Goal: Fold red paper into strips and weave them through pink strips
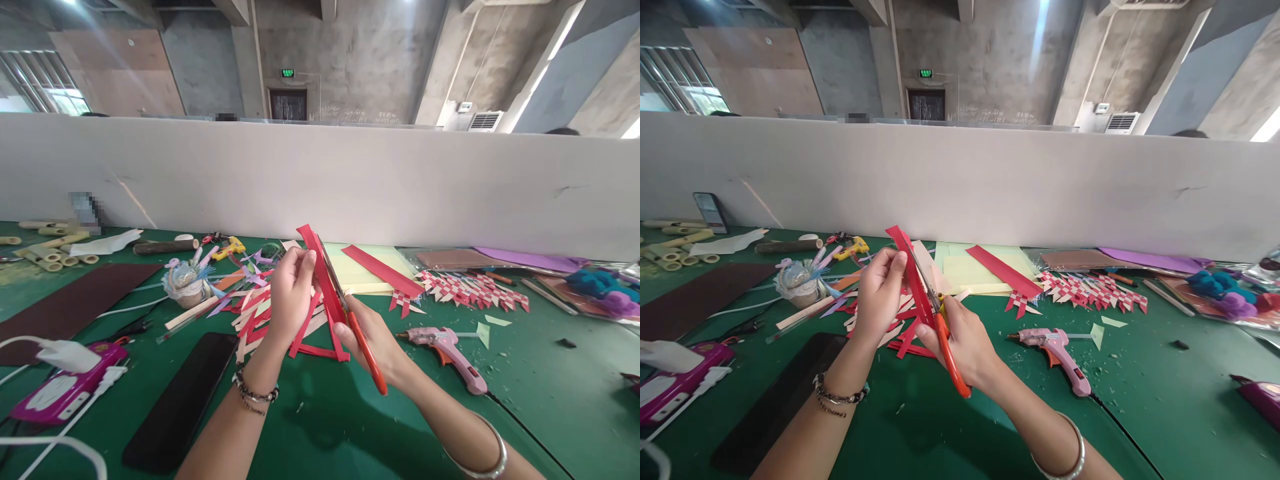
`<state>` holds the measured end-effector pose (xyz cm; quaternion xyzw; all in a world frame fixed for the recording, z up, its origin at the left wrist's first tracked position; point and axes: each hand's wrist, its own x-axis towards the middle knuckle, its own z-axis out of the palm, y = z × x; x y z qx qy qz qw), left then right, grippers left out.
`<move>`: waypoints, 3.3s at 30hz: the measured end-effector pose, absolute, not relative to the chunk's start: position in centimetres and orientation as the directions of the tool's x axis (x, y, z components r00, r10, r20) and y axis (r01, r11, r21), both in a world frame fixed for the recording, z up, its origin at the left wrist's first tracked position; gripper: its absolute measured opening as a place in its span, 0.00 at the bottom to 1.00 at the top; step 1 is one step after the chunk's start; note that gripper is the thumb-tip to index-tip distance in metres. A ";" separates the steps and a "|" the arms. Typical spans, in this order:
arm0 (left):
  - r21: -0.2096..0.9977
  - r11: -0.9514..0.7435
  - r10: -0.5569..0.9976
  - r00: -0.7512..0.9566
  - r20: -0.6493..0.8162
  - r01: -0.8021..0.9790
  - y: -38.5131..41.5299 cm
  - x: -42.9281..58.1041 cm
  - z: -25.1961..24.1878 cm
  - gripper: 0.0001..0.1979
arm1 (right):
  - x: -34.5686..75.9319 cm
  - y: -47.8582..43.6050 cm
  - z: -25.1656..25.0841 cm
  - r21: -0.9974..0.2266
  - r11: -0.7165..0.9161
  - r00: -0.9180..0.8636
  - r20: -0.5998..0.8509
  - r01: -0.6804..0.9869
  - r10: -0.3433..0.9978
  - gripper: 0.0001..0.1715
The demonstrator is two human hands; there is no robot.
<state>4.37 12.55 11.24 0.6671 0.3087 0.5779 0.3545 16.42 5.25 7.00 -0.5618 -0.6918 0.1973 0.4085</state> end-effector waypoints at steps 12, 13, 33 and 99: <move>0.711 -0.676 0.737 0.166 0.655 0.194 12.6 4.8 10.7 0.17 | 16.6 5.3 6.9 -0.724 0.268 -0.025 0.328 0.636 0.944 0.23; 0.707 -0.679 0.734 0.171 0.657 0.196 12.7 4.7 10.7 0.17 | 16.7 5.2 6.9 -0.723 0.267 -0.024 0.328 0.637 0.944 0.23; 0.693 -0.706 0.703 0.027 0.710 0.145 12.4 5.5 10.4 0.16 | 16.5 4.5 7.9 -0.737 0.252 -0.084 0.258 0.627 0.963 0.25; 0.832 -0.547 0.829 0.078 0.554 -0.095 15.2 1.9 11.5 0.18 | 18.1 5.9 7.4 -0.808 0.108 0.021 0.148 0.579 0.989 0.23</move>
